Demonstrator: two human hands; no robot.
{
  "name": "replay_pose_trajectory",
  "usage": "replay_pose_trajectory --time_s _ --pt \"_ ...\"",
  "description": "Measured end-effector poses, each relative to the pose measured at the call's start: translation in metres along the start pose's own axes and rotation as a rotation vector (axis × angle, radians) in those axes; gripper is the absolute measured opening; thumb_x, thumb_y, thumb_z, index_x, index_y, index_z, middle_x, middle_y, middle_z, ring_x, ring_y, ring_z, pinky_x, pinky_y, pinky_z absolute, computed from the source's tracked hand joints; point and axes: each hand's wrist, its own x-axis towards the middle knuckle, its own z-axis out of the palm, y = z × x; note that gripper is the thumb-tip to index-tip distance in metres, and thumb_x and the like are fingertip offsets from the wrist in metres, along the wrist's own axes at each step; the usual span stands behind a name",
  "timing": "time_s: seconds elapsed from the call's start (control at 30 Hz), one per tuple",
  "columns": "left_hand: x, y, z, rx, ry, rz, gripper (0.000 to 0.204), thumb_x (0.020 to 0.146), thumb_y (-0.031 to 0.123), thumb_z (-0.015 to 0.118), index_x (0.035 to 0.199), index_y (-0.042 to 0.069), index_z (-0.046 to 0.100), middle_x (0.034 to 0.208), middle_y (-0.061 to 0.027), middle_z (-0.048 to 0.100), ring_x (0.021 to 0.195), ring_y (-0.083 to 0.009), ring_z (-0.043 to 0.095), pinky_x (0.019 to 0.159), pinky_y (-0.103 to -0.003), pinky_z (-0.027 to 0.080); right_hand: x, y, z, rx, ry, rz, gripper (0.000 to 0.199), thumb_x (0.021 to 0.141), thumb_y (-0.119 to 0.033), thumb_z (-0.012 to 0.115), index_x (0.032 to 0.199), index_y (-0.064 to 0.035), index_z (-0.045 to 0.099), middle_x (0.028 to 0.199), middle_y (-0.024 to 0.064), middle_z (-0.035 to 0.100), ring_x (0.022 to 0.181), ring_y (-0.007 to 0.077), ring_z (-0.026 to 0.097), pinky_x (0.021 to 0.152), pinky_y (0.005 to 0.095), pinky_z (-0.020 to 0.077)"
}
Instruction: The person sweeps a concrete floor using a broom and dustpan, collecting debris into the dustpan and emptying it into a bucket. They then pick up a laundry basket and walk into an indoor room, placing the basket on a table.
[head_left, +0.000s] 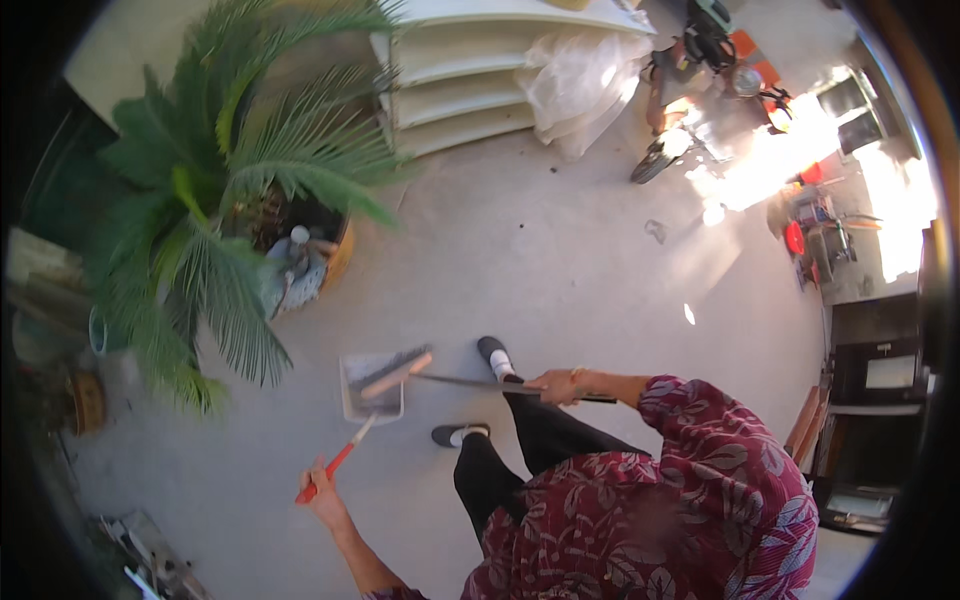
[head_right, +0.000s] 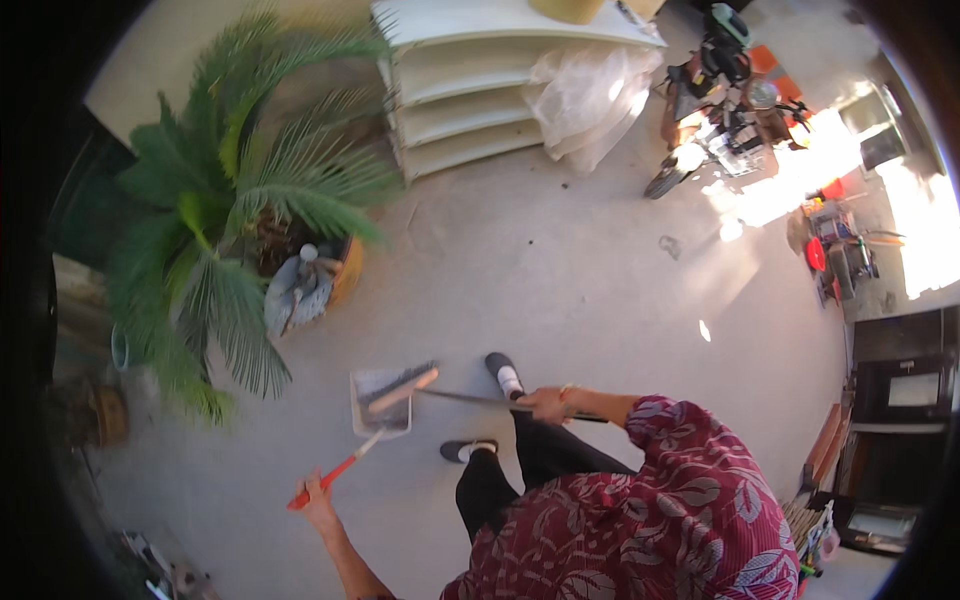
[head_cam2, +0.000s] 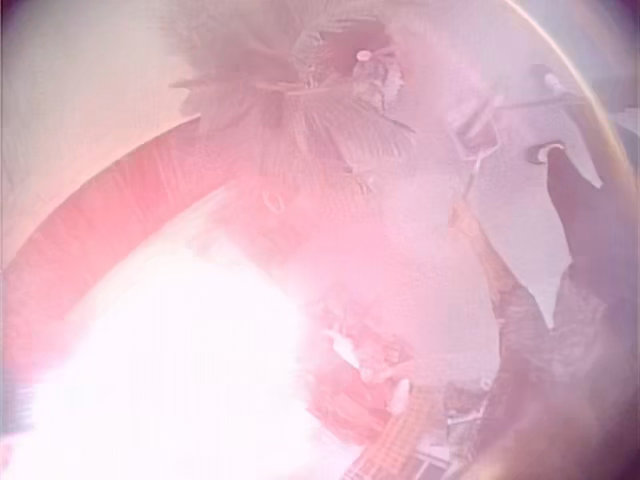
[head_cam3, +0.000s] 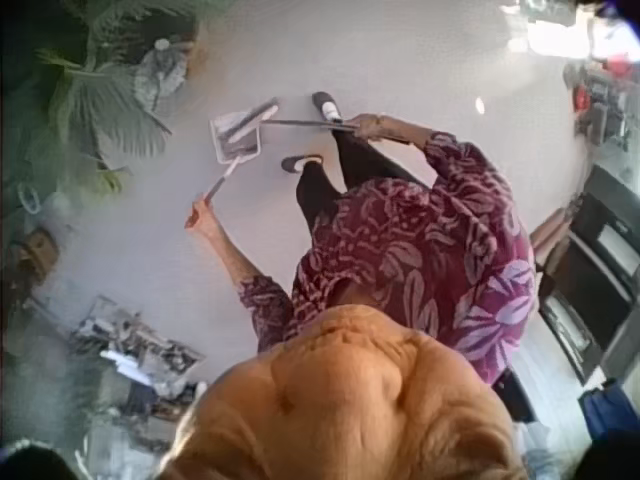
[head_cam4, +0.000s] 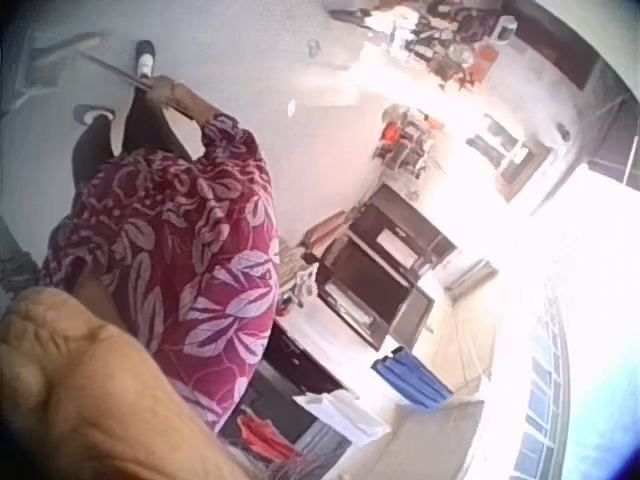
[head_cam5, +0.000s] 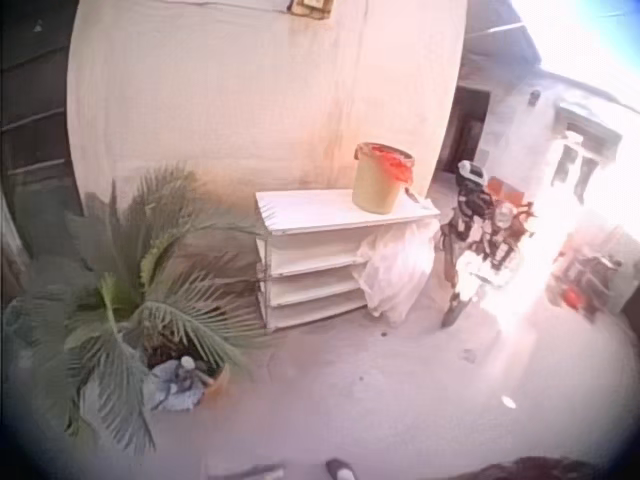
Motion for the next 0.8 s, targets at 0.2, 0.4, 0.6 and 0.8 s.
replay_pose_trajectory --time_s 0.2,0.4,0.6,0.8 --pt "-0.003 -0.012 -0.025 0.285 -0.059 -0.050 0.022 0.081 0.017 0.051 0.078 -0.004 0.050 0.095 -0.0111 0.057 0.082 -0.0146 0.051 0.073 -0.025 0.047 -0.026 0.012 -0.026 0.420 0.243 0.187 0.051 0.079 -0.013 0.044 0.129 -0.0169 0.033 0.060 0.0036 0.044 0.040 0.0105 0.040 0.035 0.0262 0.0367" --pt "-0.030 0.005 -0.050 0.151 0.104 -0.006 0.022 0.080 0.015 0.049 0.075 -0.006 0.052 0.101 -0.0173 0.057 0.083 -0.0165 0.053 0.072 -0.028 0.047 0.052 0.000 -0.077 0.617 0.408 0.141 0.006 0.079 -0.010 0.040 0.085 -0.0071 0.042 0.058 0.0049 0.043 0.040 0.0123 0.040 0.036 0.0291 0.0378" --pt "-0.032 -0.040 -0.060 0.347 0.128 0.035 0.019 0.081 0.013 0.047 0.076 -0.005 0.053 0.096 -0.0181 0.059 0.086 -0.0207 0.055 0.075 -0.032 0.044 0.141 -0.025 0.027 0.292 0.362 0.232 0.012 0.080 -0.011 0.042 0.092 -0.0118 0.044 0.059 0.0049 0.045 0.044 0.0170 0.045 0.039 0.0298 0.0382" --pt "-0.023 -0.056 -0.056 0.224 0.157 0.044 0.016 0.081 0.008 0.046 0.068 -0.002 0.046 0.089 -0.0166 0.059 0.085 -0.0212 0.054 0.078 -0.031 0.041 0.099 -0.044 0.139 0.447 -0.112 0.351 0.039 0.080 -0.009 0.037 0.118 -0.0202 0.040 0.057 0.0024 0.037 0.040 0.0126 0.037 0.036 0.0273 0.0336"
